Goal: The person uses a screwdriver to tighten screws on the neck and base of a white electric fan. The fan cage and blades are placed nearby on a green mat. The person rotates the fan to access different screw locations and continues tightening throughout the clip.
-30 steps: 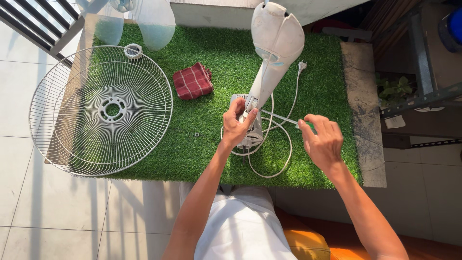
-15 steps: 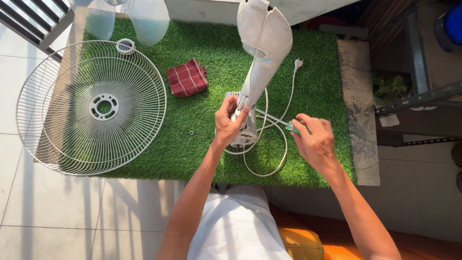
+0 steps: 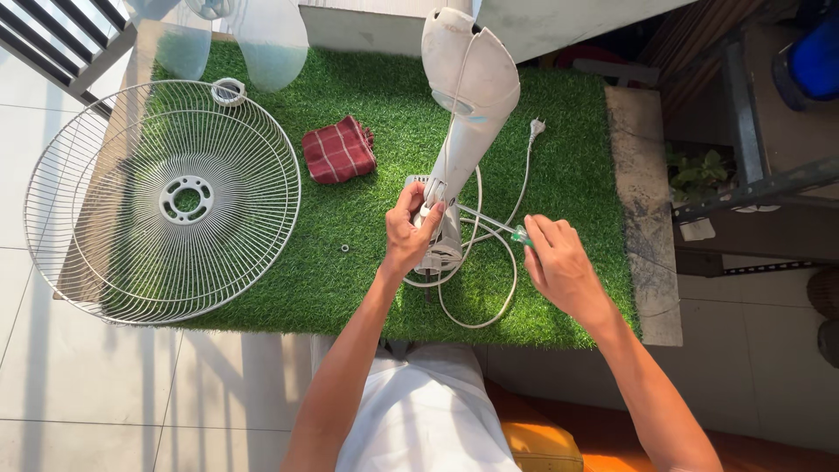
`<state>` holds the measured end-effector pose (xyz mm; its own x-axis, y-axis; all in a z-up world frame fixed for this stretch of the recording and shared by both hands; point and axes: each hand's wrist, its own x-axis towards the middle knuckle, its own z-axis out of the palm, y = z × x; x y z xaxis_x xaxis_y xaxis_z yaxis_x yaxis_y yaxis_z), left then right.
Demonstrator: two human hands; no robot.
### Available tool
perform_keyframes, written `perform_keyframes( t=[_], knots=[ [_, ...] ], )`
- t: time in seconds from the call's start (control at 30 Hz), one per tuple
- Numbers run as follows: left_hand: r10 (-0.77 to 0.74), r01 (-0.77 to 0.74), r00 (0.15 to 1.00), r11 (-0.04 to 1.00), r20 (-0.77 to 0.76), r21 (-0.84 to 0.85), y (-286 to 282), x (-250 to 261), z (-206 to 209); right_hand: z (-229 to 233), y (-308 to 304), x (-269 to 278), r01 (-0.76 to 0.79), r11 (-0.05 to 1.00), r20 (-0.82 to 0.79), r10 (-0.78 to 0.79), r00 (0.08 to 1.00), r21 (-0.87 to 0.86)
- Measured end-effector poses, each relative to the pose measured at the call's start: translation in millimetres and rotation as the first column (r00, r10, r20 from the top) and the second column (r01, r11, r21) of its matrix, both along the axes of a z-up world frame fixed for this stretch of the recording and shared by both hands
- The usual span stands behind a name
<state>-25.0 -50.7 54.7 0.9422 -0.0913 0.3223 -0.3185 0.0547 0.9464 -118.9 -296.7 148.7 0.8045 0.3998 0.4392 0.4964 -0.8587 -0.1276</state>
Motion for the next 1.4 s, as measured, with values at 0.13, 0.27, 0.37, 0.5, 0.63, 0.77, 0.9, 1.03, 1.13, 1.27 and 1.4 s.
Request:
perform_keyframes(
  t=[0.13,0.27,0.37,0.5,0.63,0.77,0.9,1.03,1.13,1.27,1.4],
  knots=[
    [0.009,-0.009,1.000,1.000,0.012,-0.007,0.1,1.1,1.6,13.7,-1.7,0.5,-0.004,1.000,0.054,0.005,0.999,-0.022],
    [0.010,-0.011,1.000,1.000,-0.026,-0.016,1.0,0.5,-3.0,16.9,9.0,3.1,0.020,0.993,0.363,0.023,0.932,-0.114],
    [0.019,-0.023,0.998,0.998,-0.064,-0.062,3.3,3.0,-8.1,16.9,15.8,6.4,0.011,0.998,0.213,0.001,0.977,-0.057],
    [0.043,-0.044,0.999,0.993,-0.012,-0.109,9.4,7.3,-15.5,11.5,22.0,9.1,0.047,0.999,-0.070,-0.045,0.997,0.023],
    [0.073,-0.068,0.996,0.993,0.046,-0.099,17.0,10.2,-20.2,5.9,27.3,14.4,0.014,0.998,0.139,-0.006,0.990,-0.056],
    [0.071,-0.072,0.997,0.997,-0.022,-0.013,19.9,13.1,-22.4,1.8,37.4,18.7,0.055,0.976,0.288,0.009,0.957,-0.213],
    [0.075,-0.074,0.997,0.996,0.013,-0.050,21.1,12.7,-26.6,1.1,35.0,13.0,0.034,0.999,0.138,-0.028,0.990,-0.039],
    [0.068,-0.068,0.998,0.995,0.000,-0.075,21.5,12.6,-28.1,-1.7,27.3,9.2,0.106,0.993,0.065,-0.109,0.992,0.050],
    [0.037,-0.039,0.999,0.994,-0.027,-0.100,21.1,13.8,-25.8,-6.8,26.5,8.4,0.128,0.989,0.046,-0.132,0.990,0.069],
    [0.019,-0.030,0.997,0.991,-0.081,-0.133,15.0,10.8,-23.5,-8.8,27.7,8.0,0.136,0.985,0.005,-0.137,0.991,0.103],
    [0.004,-0.014,0.999,0.981,-0.052,-0.193,9.4,9.7,-23.0,-6.3,27.7,5.2,0.137,0.984,0.019,-0.140,0.990,0.111]
  ],
)
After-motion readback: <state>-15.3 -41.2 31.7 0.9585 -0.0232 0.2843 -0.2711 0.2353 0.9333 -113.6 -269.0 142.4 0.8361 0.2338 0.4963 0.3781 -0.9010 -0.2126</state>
